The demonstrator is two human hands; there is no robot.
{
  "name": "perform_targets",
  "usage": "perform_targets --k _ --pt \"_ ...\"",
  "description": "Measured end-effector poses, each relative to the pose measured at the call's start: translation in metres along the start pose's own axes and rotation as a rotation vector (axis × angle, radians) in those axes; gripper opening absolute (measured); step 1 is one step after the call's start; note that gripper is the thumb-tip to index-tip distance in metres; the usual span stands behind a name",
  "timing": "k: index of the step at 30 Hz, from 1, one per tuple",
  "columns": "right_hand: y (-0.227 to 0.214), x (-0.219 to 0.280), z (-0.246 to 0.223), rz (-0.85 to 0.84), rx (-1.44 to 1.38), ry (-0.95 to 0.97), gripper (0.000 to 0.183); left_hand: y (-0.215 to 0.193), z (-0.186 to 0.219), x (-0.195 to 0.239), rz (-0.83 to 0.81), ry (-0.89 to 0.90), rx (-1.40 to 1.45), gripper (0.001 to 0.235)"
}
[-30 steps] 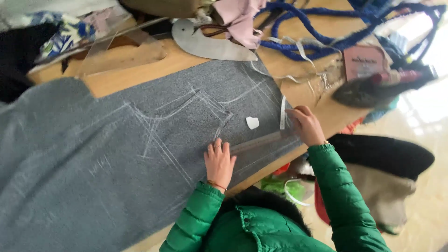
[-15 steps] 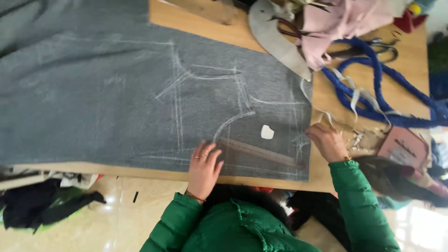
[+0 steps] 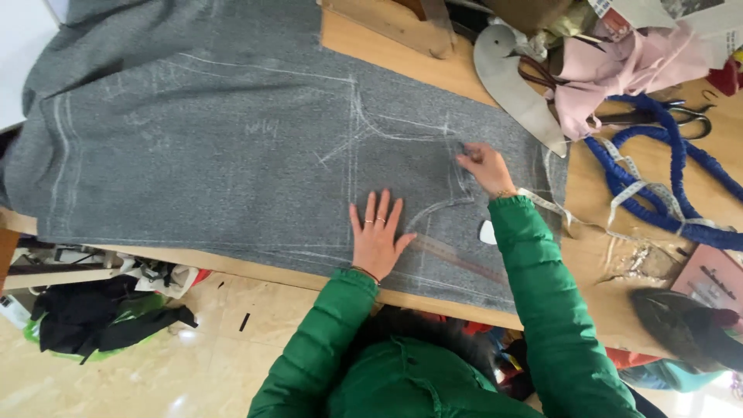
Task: Measuring, marking, and cutting fabric pieces according to a pattern on a workbench in a garment factory.
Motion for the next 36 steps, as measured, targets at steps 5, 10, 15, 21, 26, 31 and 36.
perform_targets --k 5,10,15,21,26,31,36 --pt "0.010 -0.022 0.001 -0.019 0.105 -0.051 0.045 0.001 -0.004 0.004 -0.008 0.039 -0.056 0.075" --pt "-0.005 -0.008 -0.009 -0.006 0.175 -0.147 0.030 -0.002 -0.003 0.004 0.043 0.056 -0.057 0.072" --pt "-0.052 0.021 0.027 0.056 0.265 -0.184 0.022 0.008 0.013 0.002 -0.083 0.014 -0.064 0.070" --pt "-0.045 0.038 0.042 -0.030 0.406 -0.311 0.038 0.037 0.075 -0.006 -0.200 0.042 0.085 0.068" --pt "-0.061 0.035 0.021 0.019 0.621 -0.410 0.014 0.030 0.066 0.007 -0.011 -0.005 0.260 0.048" --pt "-0.037 0.029 -0.073 0.002 0.692 -0.836 0.012 0.007 -0.016 0.030 0.115 -0.358 0.455 0.027" --pt "0.047 0.067 -0.142 -0.452 0.210 -1.048 0.017 -0.010 -0.030 0.043 0.069 -0.531 0.715 0.012"
Point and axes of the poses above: each hand's wrist, its own x-axis away from the middle knuckle, its own y-axis out of the palm, z = x × y, the point moved 6 cm from there along -x, towards the middle knuckle, and after that the axes turned 11 degrees about -y, right-handed, at the moved point
